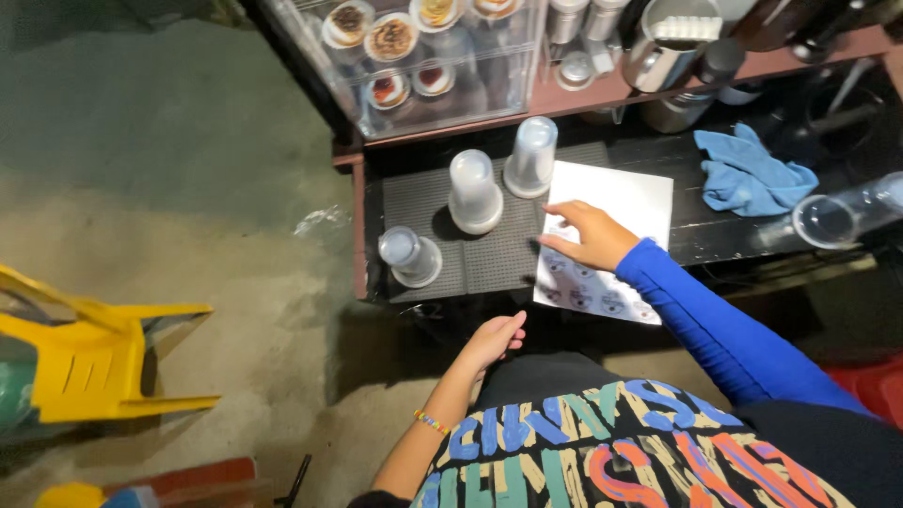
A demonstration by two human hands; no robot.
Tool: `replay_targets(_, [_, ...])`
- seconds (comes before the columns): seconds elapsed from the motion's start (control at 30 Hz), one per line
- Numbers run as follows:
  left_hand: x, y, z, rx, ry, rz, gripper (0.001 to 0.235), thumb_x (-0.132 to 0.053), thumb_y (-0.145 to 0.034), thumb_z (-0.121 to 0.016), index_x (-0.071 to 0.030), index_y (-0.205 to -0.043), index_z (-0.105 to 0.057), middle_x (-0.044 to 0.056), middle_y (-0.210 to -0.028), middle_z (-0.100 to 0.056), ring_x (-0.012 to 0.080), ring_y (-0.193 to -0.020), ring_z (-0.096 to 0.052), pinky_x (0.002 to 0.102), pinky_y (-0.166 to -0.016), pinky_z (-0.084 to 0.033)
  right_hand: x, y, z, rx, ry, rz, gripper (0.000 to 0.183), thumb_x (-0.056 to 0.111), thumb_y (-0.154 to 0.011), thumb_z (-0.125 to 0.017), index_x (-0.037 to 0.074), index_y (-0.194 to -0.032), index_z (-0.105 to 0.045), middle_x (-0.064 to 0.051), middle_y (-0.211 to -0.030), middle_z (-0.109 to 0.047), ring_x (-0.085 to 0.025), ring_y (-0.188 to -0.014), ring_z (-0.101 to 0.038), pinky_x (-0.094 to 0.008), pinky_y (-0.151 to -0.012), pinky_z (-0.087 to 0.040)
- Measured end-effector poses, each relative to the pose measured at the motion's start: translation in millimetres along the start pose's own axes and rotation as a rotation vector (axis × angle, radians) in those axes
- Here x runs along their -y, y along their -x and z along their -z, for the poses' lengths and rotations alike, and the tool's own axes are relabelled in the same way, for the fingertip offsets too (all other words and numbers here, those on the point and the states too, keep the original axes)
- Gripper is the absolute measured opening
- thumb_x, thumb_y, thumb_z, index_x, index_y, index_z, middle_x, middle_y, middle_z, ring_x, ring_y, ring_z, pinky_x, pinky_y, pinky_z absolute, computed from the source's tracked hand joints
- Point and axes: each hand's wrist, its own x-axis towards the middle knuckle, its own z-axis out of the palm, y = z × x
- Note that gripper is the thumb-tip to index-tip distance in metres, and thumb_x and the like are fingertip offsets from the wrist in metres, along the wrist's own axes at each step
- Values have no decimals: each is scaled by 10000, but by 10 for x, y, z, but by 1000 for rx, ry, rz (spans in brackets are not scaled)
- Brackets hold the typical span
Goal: The person applies round branded stickers to clear plastic cups one by one. They peel each sticker from a sheet, smooth it onto the cup, and place the labeled cup on the counter. The process is repeated for multiple cups.
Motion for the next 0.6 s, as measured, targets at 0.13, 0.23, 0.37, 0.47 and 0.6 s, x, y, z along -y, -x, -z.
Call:
replay_targets(0.13, [-235, -391, -333, -12, 131, -136, 387, -440, -952, -632, -104, -1135, -690, -10, -1014, -725, 83, -874, -691, 235, -698, -483, -773, 365, -135, -79, 225, 112, 640, 383, -873, -755, 56, -1396, -585, -224, -1372, -597, -392, -1282, -579, -445, -1093, -469])
replay_targets(0.23, [-442, -641, -469, -13, 159, -200, 382, -412, -967, -646, -61, -1113, -679, 31, -975, -711, 109, -824, -678, 250, -684, -495, -1044, 592, -351, -108, 230, 189, 745, 390, -830, -787, 0, -1413, -536, -283, -1426, -517, -465, -1322, -481, -490, -1090, -397])
replay_targets(0.37, [-738, -1045, -504, -41, 250, -364, 310, -279, -989, -679, -15, -1149, -652, 103, -969, -707, 148, -835, -650, 268, -692, -512, -1056, 870, -503, -90, 179, 135, 742, 380, -809, -799, -9, -1388, -546, -234, -1397, -560, -463, -1344, -454, -529, -1102, -322])
replay_targets(0.47, [-946, -1169, -522, 16, 262, -464, 296, -97, -945, -648, 30, -1213, -634, 116, -1043, -741, 166, -922, -700, 280, -776, -568, -905, 933, -380, -145, 62, 104, 677, 356, -842, -757, 12, -1389, -555, -206, -1389, -588, -403, -1307, -528, -484, -1107, -374])
replay_targets(0.6, [-1202, -1031, -680, 209, 255, -487, 496, 79, -841, -560, 2, -1330, -545, 86, -1162, -725, 153, -1028, -702, 302, -859, -566, -741, 825, -20, -430, -53, 139, 556, 250, -921, -701, 28, -1409, -554, -194, -1416, -577, -365, -1322, -546, -465, -1136, -414])
